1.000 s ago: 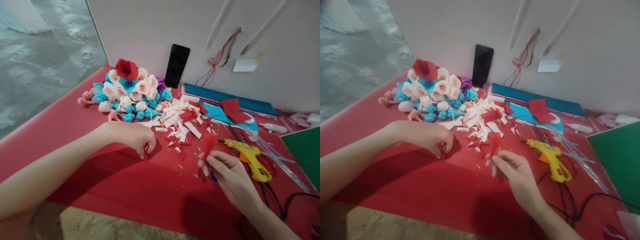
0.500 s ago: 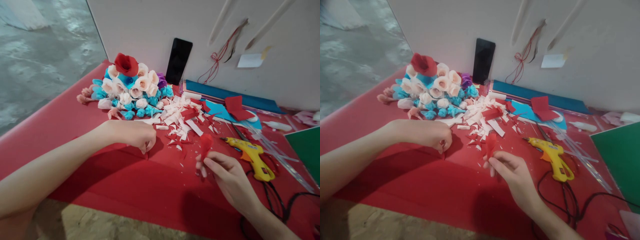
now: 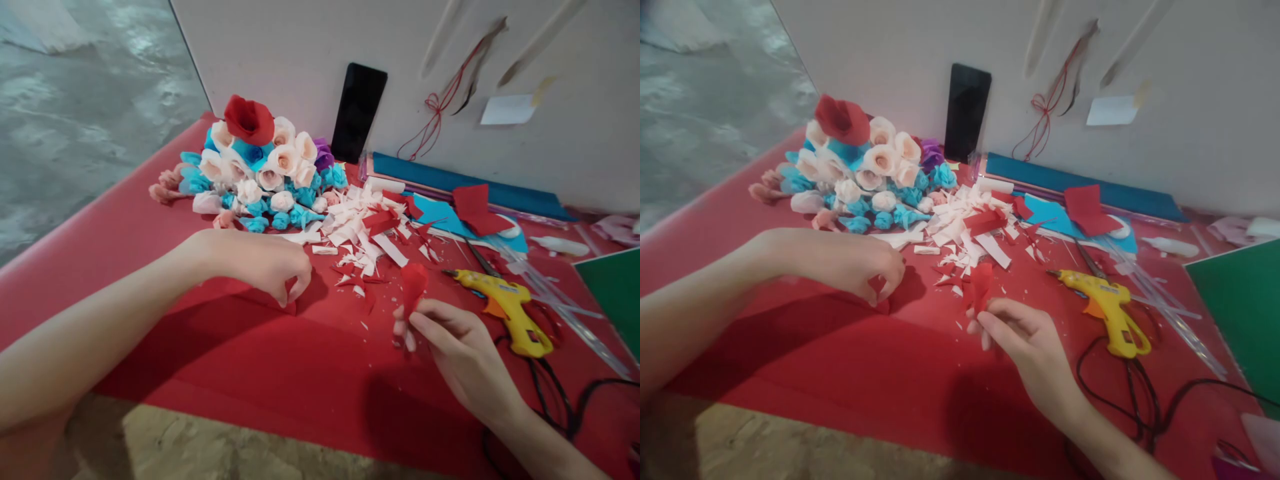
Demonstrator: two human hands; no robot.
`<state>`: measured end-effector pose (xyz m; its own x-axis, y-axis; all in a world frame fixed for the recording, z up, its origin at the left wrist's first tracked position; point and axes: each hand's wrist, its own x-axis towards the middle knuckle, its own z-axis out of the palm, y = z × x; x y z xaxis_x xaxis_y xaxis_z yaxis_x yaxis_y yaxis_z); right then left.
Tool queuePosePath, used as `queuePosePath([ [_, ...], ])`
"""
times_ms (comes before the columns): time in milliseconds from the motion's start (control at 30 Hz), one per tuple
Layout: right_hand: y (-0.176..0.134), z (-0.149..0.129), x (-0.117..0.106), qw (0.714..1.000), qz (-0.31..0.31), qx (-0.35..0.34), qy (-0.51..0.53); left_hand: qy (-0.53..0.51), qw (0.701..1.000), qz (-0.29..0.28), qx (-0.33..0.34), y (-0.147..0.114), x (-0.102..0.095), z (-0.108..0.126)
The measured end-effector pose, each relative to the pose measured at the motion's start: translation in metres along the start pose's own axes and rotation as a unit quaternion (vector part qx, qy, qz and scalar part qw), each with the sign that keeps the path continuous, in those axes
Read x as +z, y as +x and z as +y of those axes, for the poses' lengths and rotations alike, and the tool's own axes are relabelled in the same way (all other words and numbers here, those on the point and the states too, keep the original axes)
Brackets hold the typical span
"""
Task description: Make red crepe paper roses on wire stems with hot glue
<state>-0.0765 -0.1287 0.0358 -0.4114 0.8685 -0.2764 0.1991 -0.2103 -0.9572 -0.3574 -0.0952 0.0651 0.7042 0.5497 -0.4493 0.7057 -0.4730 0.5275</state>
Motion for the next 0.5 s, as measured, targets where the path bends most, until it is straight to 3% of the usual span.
queuePosePath([
  [500,-0.0004,0.0008,-0.0009,1.0,0.0,-0.004,0.006,-0.012,1.0,0.007,-0.001,-0.0024,-0.0025,0.0055],
])
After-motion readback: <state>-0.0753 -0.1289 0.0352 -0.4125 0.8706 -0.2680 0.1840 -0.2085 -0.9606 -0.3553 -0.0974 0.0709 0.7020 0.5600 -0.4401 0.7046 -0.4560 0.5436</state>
